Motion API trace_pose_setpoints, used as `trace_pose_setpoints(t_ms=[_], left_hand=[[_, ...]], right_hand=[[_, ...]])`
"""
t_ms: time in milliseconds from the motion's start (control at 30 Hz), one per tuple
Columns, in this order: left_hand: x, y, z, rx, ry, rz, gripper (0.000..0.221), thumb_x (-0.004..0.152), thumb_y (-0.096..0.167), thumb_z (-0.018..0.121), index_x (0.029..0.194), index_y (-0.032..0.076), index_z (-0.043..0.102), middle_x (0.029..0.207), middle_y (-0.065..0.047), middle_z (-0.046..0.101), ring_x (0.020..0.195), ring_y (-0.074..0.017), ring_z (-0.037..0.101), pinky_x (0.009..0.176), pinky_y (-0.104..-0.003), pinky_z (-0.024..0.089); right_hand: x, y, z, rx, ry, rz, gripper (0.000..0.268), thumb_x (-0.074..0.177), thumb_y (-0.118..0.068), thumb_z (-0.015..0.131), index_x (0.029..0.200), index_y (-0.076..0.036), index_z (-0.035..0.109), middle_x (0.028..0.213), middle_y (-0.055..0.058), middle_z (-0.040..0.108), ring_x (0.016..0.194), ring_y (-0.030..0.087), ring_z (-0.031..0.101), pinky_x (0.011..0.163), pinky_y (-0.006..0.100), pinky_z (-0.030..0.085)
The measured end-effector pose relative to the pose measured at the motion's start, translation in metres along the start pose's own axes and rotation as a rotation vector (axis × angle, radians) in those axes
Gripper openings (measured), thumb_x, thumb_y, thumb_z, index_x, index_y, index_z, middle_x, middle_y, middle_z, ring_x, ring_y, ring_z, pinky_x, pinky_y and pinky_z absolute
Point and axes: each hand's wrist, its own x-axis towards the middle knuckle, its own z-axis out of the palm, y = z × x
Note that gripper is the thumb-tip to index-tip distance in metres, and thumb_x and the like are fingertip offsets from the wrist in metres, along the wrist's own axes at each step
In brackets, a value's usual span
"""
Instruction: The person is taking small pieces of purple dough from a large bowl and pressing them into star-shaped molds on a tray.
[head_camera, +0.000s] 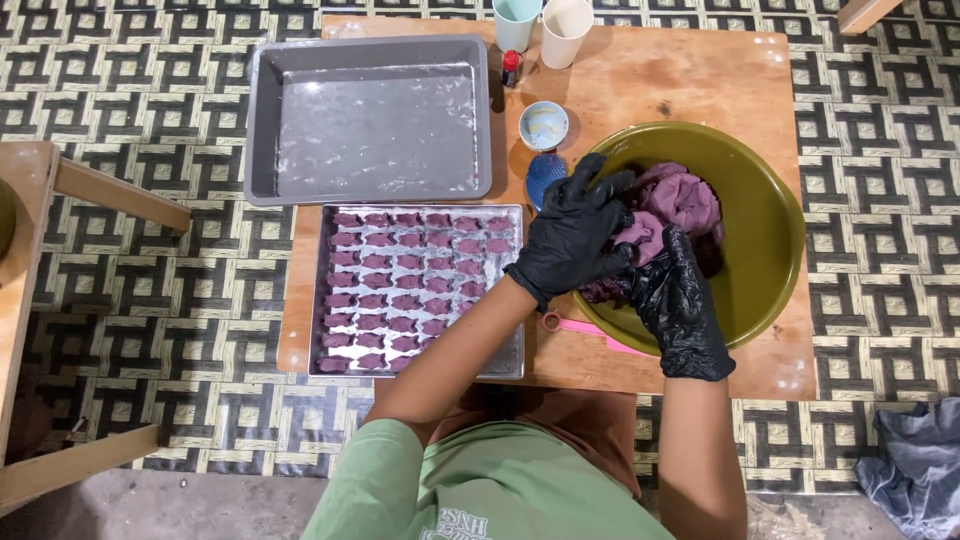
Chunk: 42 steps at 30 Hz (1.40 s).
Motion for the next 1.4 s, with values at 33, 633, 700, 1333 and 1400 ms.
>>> trace_pose_setpoints(t_ms=[33, 633, 700, 1333, 1400], left_hand=[[0.001, 0.0, -0.004, -0.001, 0.0, -0.002, 0.063, 0.097, 0.064, 0.061, 0.131, 0.012, 0.064, 0.166, -0.014, 0.031, 0.155, -0.0393, 0.025, 0.127, -0.064, 0.014], [-0.002, 0.021, -0.088, -0.113, 0.148, -0.343, 0.038, 0.091, 0.061, 0.07, 0.117, 0.033, 0.068, 0.159, 0.006, 0.046, 0.157, -0.0309, 0.025, 0.127, -0.047, 0.025], [-0.003, 0.025, -0.095, -0.041, 0.151, -0.314, 0.035, 0.092, 0.058, 0.071, 0.112, 0.031, 0.067, 0.161, 0.004, 0.043, 0.158, -0.0335, 0.023, 0.125, -0.051, 0.028], [-0.069, 0.043, -0.148, 0.118, -0.086, -0.255, 0.027, 0.098, 0.046, 0.065, 0.118, 0.028, 0.067, 0.163, 0.002, 0.04, 0.158, -0.0373, 0.02, 0.119, -0.051, 0.02], [-0.076, 0.042, -0.154, 0.147, -0.109, -0.298, 0.03, 0.093, 0.048, 0.069, 0.116, 0.03, 0.066, 0.162, 0.005, 0.041, 0.157, -0.0347, 0.021, 0.12, -0.051, 0.021]], right_hand=[[0.004, 0.0, -0.006, 0.0, 0.001, 0.001, 0.034, 0.102, -0.024, 0.069, 0.119, 0.005, 0.068, 0.115, 0.04, 0.069, 0.095, 0.057, 0.071, 0.082, 0.063, 0.062], [0.068, -0.014, -0.056, -2.169, -0.179, -0.869, 0.046, 0.104, -0.031, 0.06, 0.138, -0.002, 0.066, 0.158, 0.03, 0.046, 0.153, 0.052, 0.025, 0.13, 0.056, 0.006], [0.1, -0.009, -0.093, -2.256, -0.259, -0.767, 0.061, 0.08, -0.027, 0.079, 0.139, -0.025, 0.066, 0.145, 0.007, 0.062, 0.148, 0.028, 0.045, 0.133, 0.052, 0.005], [-0.043, 0.107, 0.06, -0.707, -0.126, -0.057, 0.032, 0.091, -0.008, 0.067, 0.12, 0.007, 0.069, 0.12, 0.023, 0.073, 0.106, 0.034, 0.075, 0.098, 0.048, 0.06], [-0.033, 0.12, 0.061, -0.573, -0.208, -0.036, 0.035, 0.089, -0.002, 0.069, 0.12, 0.013, 0.067, 0.119, 0.03, 0.071, 0.105, 0.041, 0.074, 0.093, 0.051, 0.062]])
